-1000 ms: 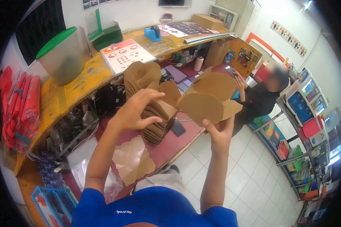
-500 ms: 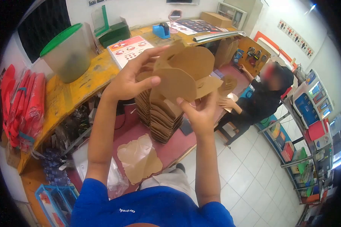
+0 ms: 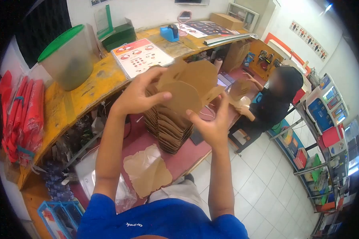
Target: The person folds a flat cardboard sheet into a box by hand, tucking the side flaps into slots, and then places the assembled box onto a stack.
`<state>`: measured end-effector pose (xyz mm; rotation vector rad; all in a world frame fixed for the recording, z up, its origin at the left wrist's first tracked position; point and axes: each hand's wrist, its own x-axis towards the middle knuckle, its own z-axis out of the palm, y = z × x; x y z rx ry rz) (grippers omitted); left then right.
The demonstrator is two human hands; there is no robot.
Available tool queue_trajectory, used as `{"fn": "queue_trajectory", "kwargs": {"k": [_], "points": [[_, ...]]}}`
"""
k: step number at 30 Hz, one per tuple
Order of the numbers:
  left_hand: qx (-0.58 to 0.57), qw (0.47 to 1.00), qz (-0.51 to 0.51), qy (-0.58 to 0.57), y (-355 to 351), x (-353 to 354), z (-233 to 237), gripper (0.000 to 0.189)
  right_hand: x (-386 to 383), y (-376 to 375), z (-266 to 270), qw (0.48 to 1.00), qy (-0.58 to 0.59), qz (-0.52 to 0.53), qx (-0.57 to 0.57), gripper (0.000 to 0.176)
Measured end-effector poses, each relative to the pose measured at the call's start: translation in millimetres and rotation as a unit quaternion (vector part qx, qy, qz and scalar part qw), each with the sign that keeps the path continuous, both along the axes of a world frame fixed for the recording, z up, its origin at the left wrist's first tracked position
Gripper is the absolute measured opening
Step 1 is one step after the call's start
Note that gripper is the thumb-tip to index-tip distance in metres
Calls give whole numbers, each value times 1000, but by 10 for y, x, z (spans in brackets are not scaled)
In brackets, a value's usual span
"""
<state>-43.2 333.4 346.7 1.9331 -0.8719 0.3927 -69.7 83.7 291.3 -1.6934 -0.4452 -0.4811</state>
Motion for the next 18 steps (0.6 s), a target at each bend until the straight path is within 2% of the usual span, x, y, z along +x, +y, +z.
{"fn": "queue_trajectory", "kwargs": {"k": [1, 3, 5, 9, 12, 14, 18], "points": [[30, 999, 14, -42, -16, -16, -9, 64, -27, -12, 5, 999, 8, 22, 28, 87], [-9, 1000, -9, -6, -95, -11, -41, 65, -20, -27, -44, 996, 11, 54, 69, 84], [-63, 996, -43, 37, -123, 36, -125, 67, -7, -56, -77, 996, 18, 56, 60, 85], [-71, 997, -25, 32, -131, 15, -156, 66, 11, -50, -57, 997, 30, 39, 54, 86], [-47, 996, -21, 79, -116, -17, -131, 60, 6, 47, 6, 998, 28, 29, 45, 90], [-90, 990, -29, 105, -108, 23, -229, 58, 20, 57, -20, 999, 23, 25, 28, 91], [-73, 992, -24, 99, -101, 7, -283, 58, -22, 50, -40, 999, 32, 17, 3, 95]]}}
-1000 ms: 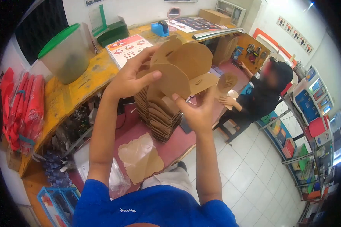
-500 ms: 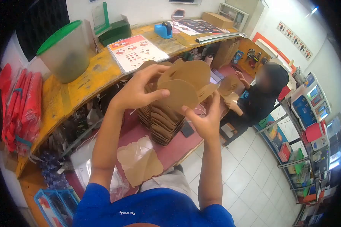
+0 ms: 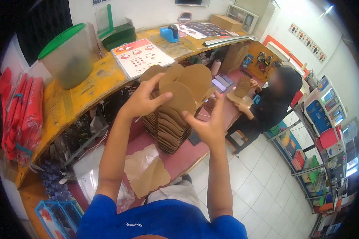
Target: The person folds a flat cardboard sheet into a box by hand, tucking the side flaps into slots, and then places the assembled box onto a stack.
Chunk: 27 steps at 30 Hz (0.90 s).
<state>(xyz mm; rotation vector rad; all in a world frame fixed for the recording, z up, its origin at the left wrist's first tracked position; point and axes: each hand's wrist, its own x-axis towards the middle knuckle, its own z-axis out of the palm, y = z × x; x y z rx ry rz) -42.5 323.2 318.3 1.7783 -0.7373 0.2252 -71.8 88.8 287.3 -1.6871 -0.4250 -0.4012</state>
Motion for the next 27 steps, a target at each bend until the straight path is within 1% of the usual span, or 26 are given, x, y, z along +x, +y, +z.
{"fn": "queue_trajectory", "kwargs": {"k": [3, 5, 6, 8, 9, 10, 11, 12, 13, 15, 17, 18, 19, 21, 22, 23, 24, 25, 26, 27], "points": [[-6, 1000, -14, 25, 15, -43, 13, 64, -63, -33, -47, 1000, -20, -7, -11, 97], [127, 990, 39, -56, 27, -77, 79, 76, -103, -99, -37, 1000, -10, -15, -25, 99], [126, 990, 38, -59, 19, -64, 104, 76, -111, -141, -19, 999, 1, -23, -39, 101], [80, 996, -24, -39, 6, -48, 116, 86, -136, -214, 7, 998, 10, -21, -63, 103], [79, 996, -25, -39, 5, -28, 125, 86, -125, -246, 25, 996, 16, -17, -85, 106], [117, 991, -17, -58, 9, -13, 125, 88, -113, -280, 26, 996, 17, -18, -86, 106], [154, 985, -9, -76, 12, -3, 119, 91, -96, -315, 19, 994, 29, 3, -101, 109], [153, 985, -11, -74, 15, 6, 119, 91, -84, -340, 12, 992, 41, 25, -117, 112], [174, 983, -12, -53, 19, 10, 120, 92, -84, -347, 3, 992, 44, 22, -117, 112], [197, 980, -16, -33, 28, 18, 82, 93, -80, -348, -4, 986, 99, 33, -127, 114], [223, 973, 14, -62, 34, 47, -6, 96, -75, -362, 18, 986, 98, 44, -129, 113], [224, 972, 9, -62, 21, 26, 13, 96, -75, -368, 33, 985, 96, 59, -133, 113], [203, 976, 2, -82, 11, -3, 33, 95, -84, -374, 56, 985, 97, 55, -130, 113], [181, 978, -9, -103, -5, -64, 111, 94, -89, -389, 119, 980, 97, 96, -143, 113], [174, 982, -21, -74, -10, -95, 162, 92, -57, -395, 102, 981, 98, 93, -143, 113], [168, 984, -33, -45, -16, -113, 184, 91, -7, -399, 52, 983, 118, 72, -118, 113], [168, 984, -38, -46, -16, -115, 172, 91, 34, -394, 16, 985, 138, 49, -92, 113], [200, 979, -18, -45, -8, -112, 155, 89, 63, -384, -11, 985, 137, 44, -90, 113], [232, 972, -2, -45, -1, -105, 146, 87, 86, -368, -35, 984, 130, 70, -95, 106], [232, 971, -18, -53, 9, -112, 144, 87, 85, -374, -35, 983, 123, 89, -100, 100]]}}
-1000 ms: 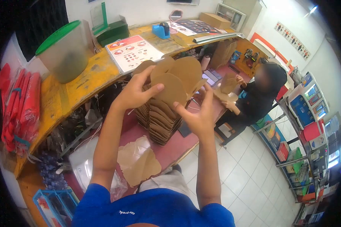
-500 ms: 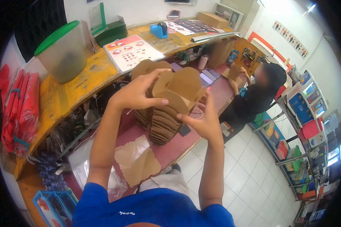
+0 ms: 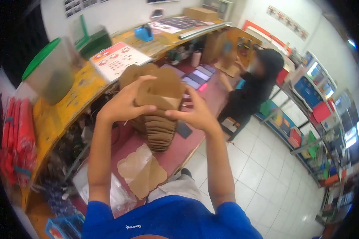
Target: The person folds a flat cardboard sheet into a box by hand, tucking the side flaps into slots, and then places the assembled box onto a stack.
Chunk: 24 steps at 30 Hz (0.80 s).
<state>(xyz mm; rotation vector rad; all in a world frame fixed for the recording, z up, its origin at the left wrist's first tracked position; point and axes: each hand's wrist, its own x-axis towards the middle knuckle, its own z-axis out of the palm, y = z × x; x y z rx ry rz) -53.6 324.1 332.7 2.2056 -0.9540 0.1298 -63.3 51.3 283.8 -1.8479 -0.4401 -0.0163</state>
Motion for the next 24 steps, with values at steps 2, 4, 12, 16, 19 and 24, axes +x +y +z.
{"fn": "queue_trajectory", "kwargs": {"k": [2, 4, 12, 16, 19, 24], "points": [[-12, 999, 42, -9, 6, -43, -13, 87, -41, -1, 69, 999, -15, 3, -32, 100], [-6, 999, 44, -11, -30, -93, 5, 87, -30, -36, 98, 998, -25, -4, -58, 99], [-7, 998, 54, 14, -31, -71, -102, 86, 104, -107, 93, 994, -5, 81, -75, 106], [-18, 997, 69, 5, -57, -58, -155, 81, 174, -82, 32, 993, -22, 86, -82, 108], [-22, 996, 81, 7, -86, -102, -147, 79, 193, -9, -15, 998, -22, 45, -49, 108], [-34, 991, 129, 13, -122, -156, -213, 78, 136, 50, 28, 997, 25, 67, 4, 109]]}}
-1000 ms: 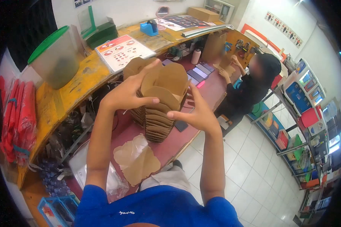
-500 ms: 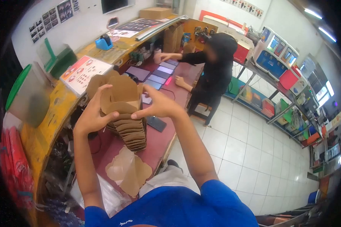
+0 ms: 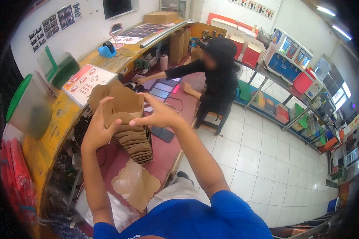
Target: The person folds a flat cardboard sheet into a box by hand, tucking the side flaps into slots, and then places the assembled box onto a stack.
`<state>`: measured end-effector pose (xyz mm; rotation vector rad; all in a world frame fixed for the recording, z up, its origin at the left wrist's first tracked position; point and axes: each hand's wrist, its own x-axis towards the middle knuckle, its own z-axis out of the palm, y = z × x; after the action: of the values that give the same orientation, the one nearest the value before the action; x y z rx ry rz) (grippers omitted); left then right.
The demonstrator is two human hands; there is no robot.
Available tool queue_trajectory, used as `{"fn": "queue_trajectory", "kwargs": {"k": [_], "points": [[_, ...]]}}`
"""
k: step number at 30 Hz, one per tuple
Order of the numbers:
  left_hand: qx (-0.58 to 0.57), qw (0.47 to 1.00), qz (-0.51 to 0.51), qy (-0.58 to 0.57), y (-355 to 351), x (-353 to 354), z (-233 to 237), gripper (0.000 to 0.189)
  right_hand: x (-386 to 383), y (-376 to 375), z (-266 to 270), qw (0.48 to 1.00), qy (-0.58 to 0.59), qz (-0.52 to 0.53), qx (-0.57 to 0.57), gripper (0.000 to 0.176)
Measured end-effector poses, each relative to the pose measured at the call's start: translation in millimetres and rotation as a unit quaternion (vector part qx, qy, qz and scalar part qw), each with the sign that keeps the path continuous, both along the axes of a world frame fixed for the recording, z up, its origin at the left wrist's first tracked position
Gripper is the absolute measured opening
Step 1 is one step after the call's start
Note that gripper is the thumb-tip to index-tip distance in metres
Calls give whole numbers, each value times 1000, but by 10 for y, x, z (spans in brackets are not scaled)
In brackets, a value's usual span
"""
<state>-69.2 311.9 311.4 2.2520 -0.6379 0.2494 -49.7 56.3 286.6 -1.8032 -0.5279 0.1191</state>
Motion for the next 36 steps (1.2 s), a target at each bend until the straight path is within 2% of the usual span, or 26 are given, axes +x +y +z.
{"fn": "queue_trajectory", "kwargs": {"k": [5, 7, 8, 9, 10, 12, 13, 15, 16, 18, 19, 22, 23, 24, 25, 27, 28, 29, 30, 31, 33, 34, 35, 36], "points": [[-3, 999, -15, -32, 11, 57, -121, 82, 76, -37, -97, 1000, 9, 15, 3, 110], [-3, 999, -4, -34, -7, 29, -106, 84, 67, -29, -78, 1000, -7, 17, -11, 116], [-22, 997, 8, -70, -30, 17, -116, 85, 54, -26, -89, 999, 1, 30, -15, 116], [-38, 994, 24, -101, -36, -46, -135, 86, 11, -24, -107, 1000, -2, 9, 0, 120], [-37, 995, 48, -84, -48, -141, -166, 86, -27, -20, -146, 1000, -1, -6, 15, 125], [-207, 968, 99, -101, -7, -339, -248, 78, 5, -97, -413, 996, -18, 21, 86, 130], [-199, 968, 122, -95, 74, -425, -409, 78, -10, -170, -585, 993, -36, 14, 107, 133], [-356, 919, 166, -38, 148, -570, -994, 67, -133, -244, -929, 989, 33, -5, 141, 139], [-363, 913, 187, 8, 133, -649, -1277, 63, -209, -258, -1163, 989, 36, 3, 141, 139], [-373, 898, 216, 90, 27, -812, -1820, 59, -310, -296, -1677, 995, 93, -27, 3, 143], [-376, 890, 227, 126, -77, -880, -2042, 60, -344, -254, -1825, 995, 93, -21, 0, 143], [-345, 900, 253, 88, -377, -942, -2551, 59, -292, -64, -2137, 993, 114, -27, -32, 142], [-345, 899, 257, 85, -406, -952, -2634, 59, -197, -24, -2213, 995, 96, -13, -36, 133], [-280, 919, 264, 89, -417, -949, -2665, 61, -112, 13, -2294, 996, 77, 0, -39, 125], [-213, 935, 269, 91, -437, -924, -2714, 63, -28, 41, -2385, 997, 73, 5, -38, 125], [-231, 932, 268, 77, -512, -860, -2795, 61, 128, 86, -2549, 991, 69, 111, 23, 129], [-302, 916, 248, 90, -524, -839, -2807, 63, 158, 89, -2648, 991, 66, 115, 24, 129], [-370, 896, 225, 102, -533, -810, -2816, 65, 158, 78, -2746, 987, 88, 129, 46, 122], [-387, 888, 226, 104, -540, -785, -2843, 64, 148, 83, -2796, 982, 108, 141, 69, 115], [-386, 890, 224, 97, -548, -757, -2819, 64, 73, 136, -2635, 982, 101, 143, 71, 115], [-402, 887, 202, 108, -580, -700, -2780, 63, -141, 178, -2356, 979, 134, 94, 125, 103], [-389, 893, 206, 98, -599, -648, -2841, 61, -85, 128, -2598, 996, 36, 65, 57, 100], [-388, 894, 202, 96, -595, -591, -2811, 61, -91, 146, -2611, 996, 33, 62, 58, 100], [-374, 902, 194, 98, -586, -523, -2784, 60, -104, 190, -2639, 993, 32, 43, 108, 100]]}}
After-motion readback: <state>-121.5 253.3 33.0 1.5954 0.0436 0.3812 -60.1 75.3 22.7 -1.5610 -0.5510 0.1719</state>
